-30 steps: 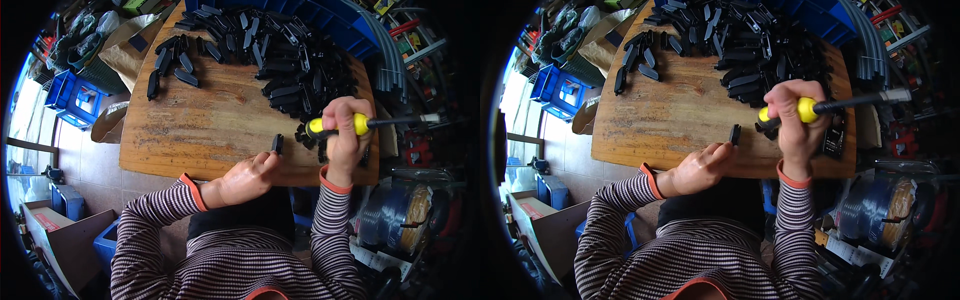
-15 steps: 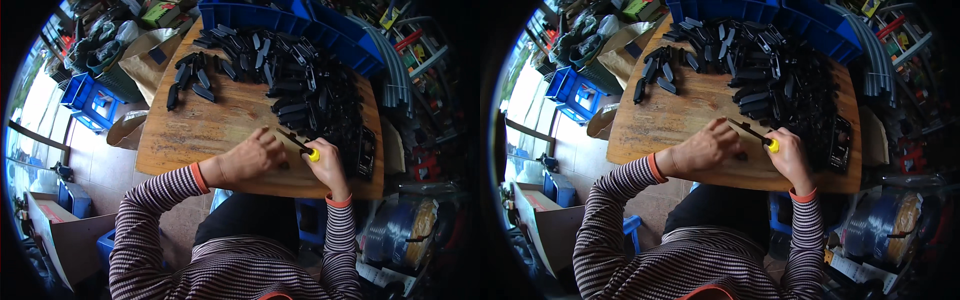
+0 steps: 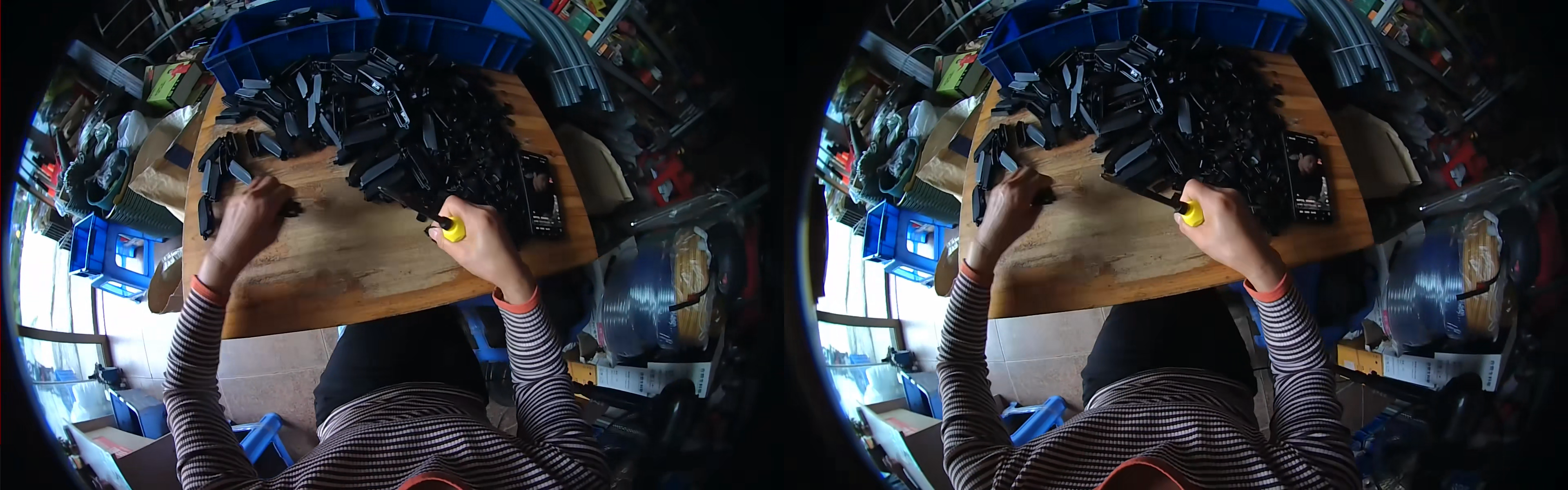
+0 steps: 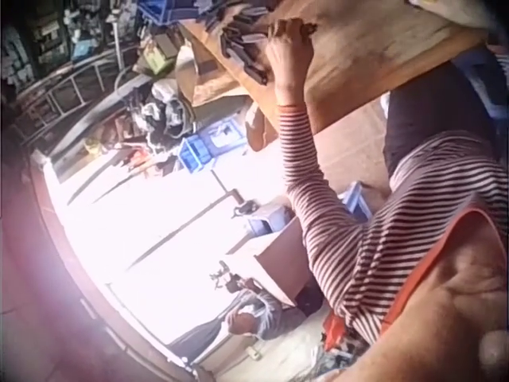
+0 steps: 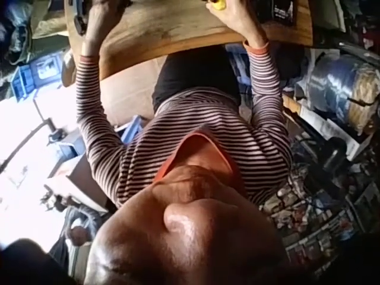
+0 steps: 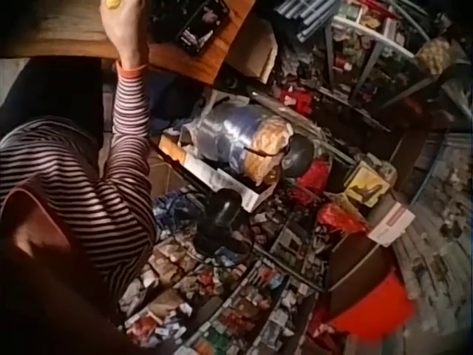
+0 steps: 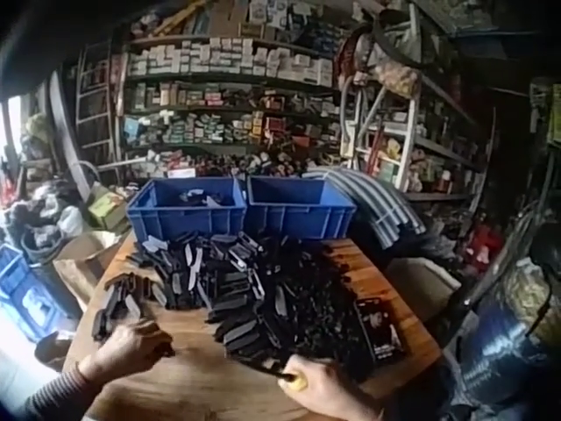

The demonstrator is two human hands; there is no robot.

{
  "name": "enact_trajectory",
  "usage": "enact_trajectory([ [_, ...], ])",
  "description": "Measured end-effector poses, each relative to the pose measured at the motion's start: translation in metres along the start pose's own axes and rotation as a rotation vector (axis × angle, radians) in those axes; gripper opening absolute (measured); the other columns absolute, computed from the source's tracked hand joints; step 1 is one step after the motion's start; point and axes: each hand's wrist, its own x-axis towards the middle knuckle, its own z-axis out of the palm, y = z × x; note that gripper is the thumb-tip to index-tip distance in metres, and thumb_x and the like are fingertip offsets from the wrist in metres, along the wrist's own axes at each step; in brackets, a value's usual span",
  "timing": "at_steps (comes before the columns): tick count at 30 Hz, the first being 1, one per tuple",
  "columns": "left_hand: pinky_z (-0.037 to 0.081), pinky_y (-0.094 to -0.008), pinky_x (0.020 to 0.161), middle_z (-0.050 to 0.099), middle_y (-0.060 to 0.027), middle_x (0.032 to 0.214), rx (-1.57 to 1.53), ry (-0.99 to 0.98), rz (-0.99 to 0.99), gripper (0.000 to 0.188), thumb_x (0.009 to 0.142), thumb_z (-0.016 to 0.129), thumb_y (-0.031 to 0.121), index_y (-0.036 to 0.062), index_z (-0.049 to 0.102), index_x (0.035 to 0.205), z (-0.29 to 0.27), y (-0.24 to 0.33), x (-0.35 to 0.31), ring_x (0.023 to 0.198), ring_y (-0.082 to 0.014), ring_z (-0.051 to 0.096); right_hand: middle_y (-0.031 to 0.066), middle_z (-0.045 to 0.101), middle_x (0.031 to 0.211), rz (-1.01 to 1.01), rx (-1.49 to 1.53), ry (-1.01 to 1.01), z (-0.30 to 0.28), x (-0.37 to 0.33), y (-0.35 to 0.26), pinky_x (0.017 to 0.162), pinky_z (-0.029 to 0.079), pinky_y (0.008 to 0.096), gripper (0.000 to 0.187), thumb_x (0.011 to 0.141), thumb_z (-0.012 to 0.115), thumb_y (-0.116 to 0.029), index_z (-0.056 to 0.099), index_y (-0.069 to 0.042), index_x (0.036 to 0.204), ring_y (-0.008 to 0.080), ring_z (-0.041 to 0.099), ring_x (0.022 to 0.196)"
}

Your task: Assembling small black plastic components at a workbench using a yellow-handled tool.

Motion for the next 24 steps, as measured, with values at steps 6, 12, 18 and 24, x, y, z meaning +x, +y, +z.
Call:
enact_trajectory([
  [6,0.054,-0.0380,0.068,0.069,-0.0131,0.090,-0.895,-0.245,-0.233,0.023,0.083,0.072,0.016,0.0047,0.065,0.101,0.022,0.073,0.035,0.073,-0.0260,0.069,0.0074,0.065,0.072,-0.105,0.115,0.075,0.016,-0.005,-0.011,0.058,0.047,0.0276,0.017,0.082,0.074,-0.006,0.060,0.000,0.088,0.0157,0.062,0.062],
  [12,0.055,-0.0386,0.071,0.066,-0.0141,0.108,-0.722,0.115,-0.201,0.033,0.078,0.076,0.020,0.0037,0.066,0.105,0.033,0.074,0.021,0.086,-0.0265,0.066,0.0125,0.064,0.076,-0.150,0.081,0.240,0.024,-0.001,-0.009,0.058,0.048,0.0316,0.013,0.082,0.072,-0.003,0.061,-0.002,0.090,0.0275,0.065,0.065],
  [18,0.056,-0.0298,0.080,0.059,-0.0112,0.122,-0.389,0.090,0.424,0.044,0.072,0.069,0.013,0.0038,0.064,0.115,0.025,0.082,-0.008,0.109,-0.0270,0.058,0.0123,0.066,0.079,-0.192,0.098,0.187,0.049,0.029,-0.015,0.061,0.050,0.0313,0.013,0.080,0.072,0.000,0.062,-0.001,0.089,0.0281,0.067,0.070],
  [24,0.057,-0.0303,0.080,0.059,-0.0124,0.122,-0.203,0.091,0.485,0.049,0.072,0.065,0.017,0.0009,0.060,0.118,0.035,0.094,-0.011,0.112,-0.0277,0.057,0.0118,0.067,0.081,-0.256,-0.067,0.163,0.072,0.042,-0.005,0.062,0.053,0.0365,0.019,0.074,0.068,0.006,0.061,-0.003,0.089,0.0320,0.067,0.075],
])
